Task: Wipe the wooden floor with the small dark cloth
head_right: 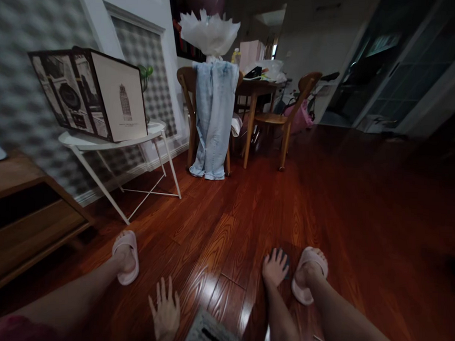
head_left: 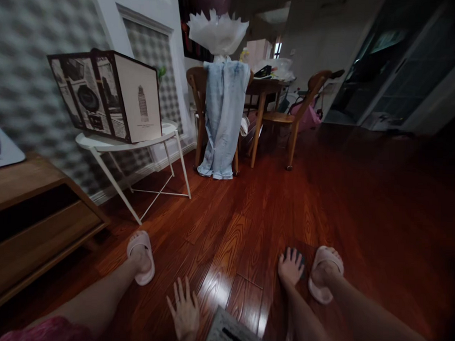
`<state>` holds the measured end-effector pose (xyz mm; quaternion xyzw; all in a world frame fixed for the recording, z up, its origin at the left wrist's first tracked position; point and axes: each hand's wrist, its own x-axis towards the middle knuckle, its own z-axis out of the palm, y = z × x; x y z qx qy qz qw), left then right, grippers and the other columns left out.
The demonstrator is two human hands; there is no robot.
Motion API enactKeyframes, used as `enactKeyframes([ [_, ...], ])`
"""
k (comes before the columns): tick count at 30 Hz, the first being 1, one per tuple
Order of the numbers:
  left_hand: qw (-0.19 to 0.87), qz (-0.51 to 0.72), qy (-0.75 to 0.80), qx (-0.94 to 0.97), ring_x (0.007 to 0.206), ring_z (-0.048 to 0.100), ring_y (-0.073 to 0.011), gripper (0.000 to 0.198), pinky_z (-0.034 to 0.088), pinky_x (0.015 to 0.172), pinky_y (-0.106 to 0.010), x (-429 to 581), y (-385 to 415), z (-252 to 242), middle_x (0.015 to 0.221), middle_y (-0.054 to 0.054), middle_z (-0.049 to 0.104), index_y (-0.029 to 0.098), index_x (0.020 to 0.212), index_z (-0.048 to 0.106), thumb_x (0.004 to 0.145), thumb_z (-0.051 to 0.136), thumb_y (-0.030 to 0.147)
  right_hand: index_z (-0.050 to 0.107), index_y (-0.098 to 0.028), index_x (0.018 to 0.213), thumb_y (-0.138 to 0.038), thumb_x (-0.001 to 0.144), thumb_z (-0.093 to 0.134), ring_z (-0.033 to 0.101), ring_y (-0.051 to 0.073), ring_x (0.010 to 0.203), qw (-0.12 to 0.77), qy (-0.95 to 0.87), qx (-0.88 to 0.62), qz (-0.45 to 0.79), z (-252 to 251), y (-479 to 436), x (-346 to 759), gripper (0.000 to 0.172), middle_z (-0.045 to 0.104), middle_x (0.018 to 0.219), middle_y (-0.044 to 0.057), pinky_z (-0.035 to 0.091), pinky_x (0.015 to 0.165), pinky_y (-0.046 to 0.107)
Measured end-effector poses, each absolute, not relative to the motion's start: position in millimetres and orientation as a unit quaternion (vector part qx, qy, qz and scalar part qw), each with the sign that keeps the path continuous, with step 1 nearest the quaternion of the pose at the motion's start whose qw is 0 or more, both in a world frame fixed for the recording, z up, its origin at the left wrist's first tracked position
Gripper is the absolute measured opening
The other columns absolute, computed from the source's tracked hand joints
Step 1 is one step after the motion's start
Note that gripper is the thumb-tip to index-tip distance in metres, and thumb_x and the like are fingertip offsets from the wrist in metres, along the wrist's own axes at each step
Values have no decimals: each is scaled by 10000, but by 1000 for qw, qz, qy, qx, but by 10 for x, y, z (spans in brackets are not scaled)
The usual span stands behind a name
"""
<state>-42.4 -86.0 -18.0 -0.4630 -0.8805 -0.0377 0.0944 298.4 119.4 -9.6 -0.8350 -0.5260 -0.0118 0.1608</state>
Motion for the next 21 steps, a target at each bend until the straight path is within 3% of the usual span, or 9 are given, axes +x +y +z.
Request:
enactKeyframes([
  [6, 87, -39, -888, -451, 1512, 326, -272, 544, 154, 1266, -581, -364, -859, -13, 1629, -120, 355, 176, 1506, 377, 984, 242, 251, 369, -122, 1557, -291, 980, 214, 190, 355, 1533, 168, -537, -827, -13, -128, 912, 2204, 621, 325, 1626, 201, 235, 1147, 648],
  [10, 81, -47, -886, -455, 1508, 336, -282, 545, 178, 1255, -596, -360, -873, 0, 1628, -132, 358, 168, 1508, 367, 987, 230, 252, 375, -170, 1559, -307, 977, 290, 156, 313, 1553, 109, -704, -695, 93, -129, 571, 1270, 604, 251, 1664, 128, 158, 1205, 602],
  [14, 92, -50, -885, -454, 1499, 356, -276, 543, 175, 1257, -593, -373, -875, -69, 1625, -132, 366, 174, 1499, 387, 985, 227, 247, 325, -264, 1582, -432, 1004, 359, 139, 275, 1559, 128, -835, -509, 167, -222, 170, 707, 602, 215, 1680, 53, 147, 1237, 538],
  [18, 107, -44, -884, -454, 1508, 339, -268, 540, 152, 1263, -583, -378, -868, -106, 1624, -127, 370, 181, 1488, 411, 975, 250, 239, 335, -365, 1566, -437, 988, 421, 170, 214, 1553, 120, -919, -320, 197, -152, 347, 919, 589, 282, 1665, -27, 165, 1249, 460],
  [21, 107, -37, -883, -456, 1517, 320, -266, 547, 138, 1265, -584, -373, -865, -94, 1627, -125, 362, 186, 1491, 407, 965, 263, 238, 405, -330, 1540, -347, 952, 420, 233, 218, 1535, 97, -904, -385, 162, -34, 841, 1544, 589, 355, 1637, 10, 207, 1231, 452],
])
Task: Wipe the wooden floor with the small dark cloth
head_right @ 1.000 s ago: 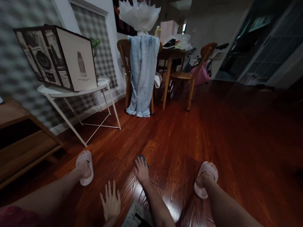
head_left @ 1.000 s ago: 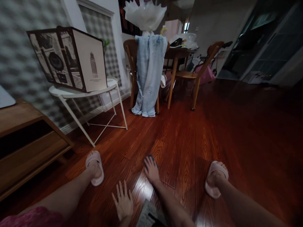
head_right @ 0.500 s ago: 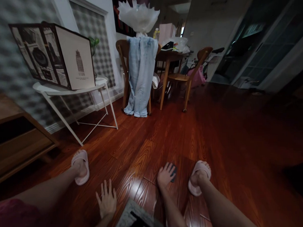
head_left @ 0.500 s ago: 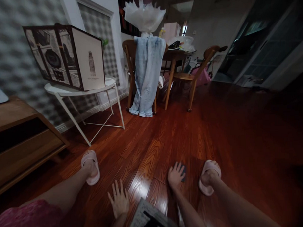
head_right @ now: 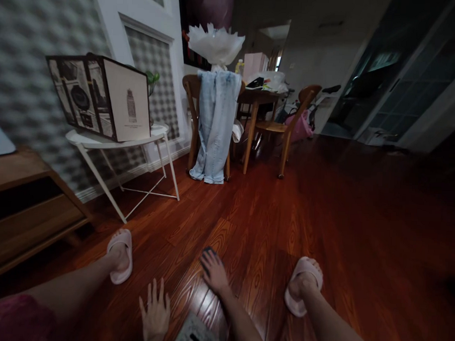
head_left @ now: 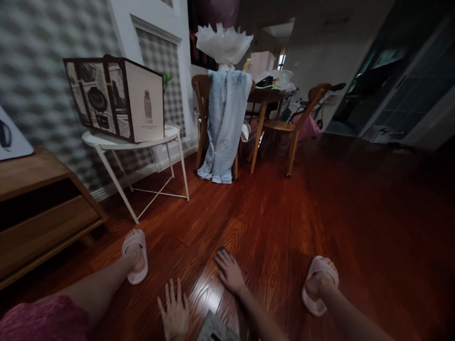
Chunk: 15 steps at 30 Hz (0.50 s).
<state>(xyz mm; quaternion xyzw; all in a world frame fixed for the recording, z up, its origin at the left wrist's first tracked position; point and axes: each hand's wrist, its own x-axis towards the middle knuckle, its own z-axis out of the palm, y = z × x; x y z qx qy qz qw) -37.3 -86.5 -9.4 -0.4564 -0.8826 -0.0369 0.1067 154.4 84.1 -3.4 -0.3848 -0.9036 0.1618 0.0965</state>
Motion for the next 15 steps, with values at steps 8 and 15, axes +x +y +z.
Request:
enactKeyframes([
  [8, 62, -64, -885, -457, 1555, 210, -280, 578, 117, 1264, -609, -386, -872, -140, 1646, -121, 316, 186, 1515, 368, 942, 329, 254, 474, -235, 1511, -335, 973, 270, 273, 286, 1513, 160, -575, -801, -42, -320, 1256, 3252, 585, 413, 1600, 105, 322, 1141, 534],
  [15, 60, -33, -888, -456, 1543, 257, -256, 584, 86, 1269, -592, -375, -880, -89, 1658, -112, 291, 191, 1533, 340, 954, 296, 260, 436, -158, 1528, -291, 976, 245, 276, 365, 1500, 170, -538, -824, -52, -172, 898, 2052, 599, 386, 1594, 207, 309, 1104, 628],
])
